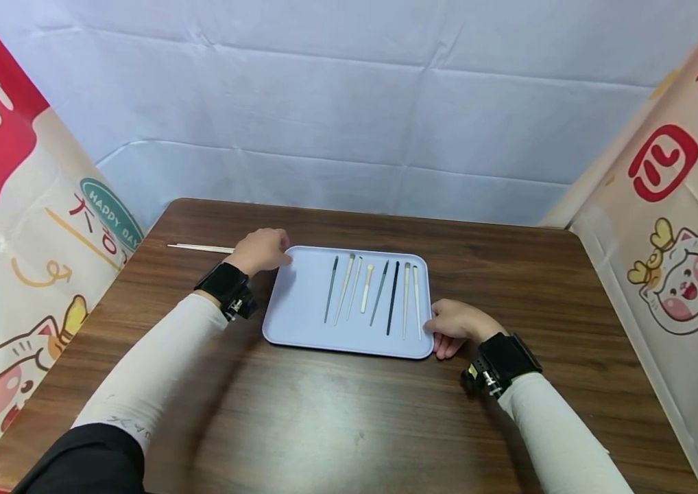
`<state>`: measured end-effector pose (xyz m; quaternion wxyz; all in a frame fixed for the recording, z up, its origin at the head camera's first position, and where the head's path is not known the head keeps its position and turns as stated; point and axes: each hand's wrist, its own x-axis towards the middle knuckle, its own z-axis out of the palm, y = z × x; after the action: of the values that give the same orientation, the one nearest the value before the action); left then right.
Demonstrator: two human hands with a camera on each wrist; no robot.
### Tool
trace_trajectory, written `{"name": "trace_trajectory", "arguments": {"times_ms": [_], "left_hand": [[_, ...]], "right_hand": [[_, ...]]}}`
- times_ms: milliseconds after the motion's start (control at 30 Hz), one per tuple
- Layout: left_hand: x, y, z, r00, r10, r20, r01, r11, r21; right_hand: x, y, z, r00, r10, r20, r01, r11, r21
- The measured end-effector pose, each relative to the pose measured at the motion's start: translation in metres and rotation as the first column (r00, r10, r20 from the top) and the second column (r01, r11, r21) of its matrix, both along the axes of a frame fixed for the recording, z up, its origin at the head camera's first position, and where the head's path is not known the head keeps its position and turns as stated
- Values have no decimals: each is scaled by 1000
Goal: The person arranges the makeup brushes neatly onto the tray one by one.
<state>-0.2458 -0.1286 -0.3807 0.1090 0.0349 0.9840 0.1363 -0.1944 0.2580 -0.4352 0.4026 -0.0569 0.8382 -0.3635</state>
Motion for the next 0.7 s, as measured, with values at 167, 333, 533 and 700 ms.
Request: {"name": "trace_trajectory", "arguments": {"times_ms": [167, 333, 533, 700], "left_hand": [[1, -22, 0, 1000, 25, 1, -25, 1000, -4], [1, -42, 0, 1000, 28, -6, -28, 999, -31], [2, -66, 0, 999, 29, -33, -30, 999, -42], [5, -84, -1, 999, 29, -39, -31, 998, -48]], "right_hand": [[0, 0, 0, 1000, -4, 2, 4, 1000, -1], [0, 1, 0, 1000, 7, 1, -7, 1000, -15], [1, 0, -2, 1000, -5, -8, 5, 1000, -8], [1, 0, -1, 1000, -9, -8, 9, 1000, -9]]}}
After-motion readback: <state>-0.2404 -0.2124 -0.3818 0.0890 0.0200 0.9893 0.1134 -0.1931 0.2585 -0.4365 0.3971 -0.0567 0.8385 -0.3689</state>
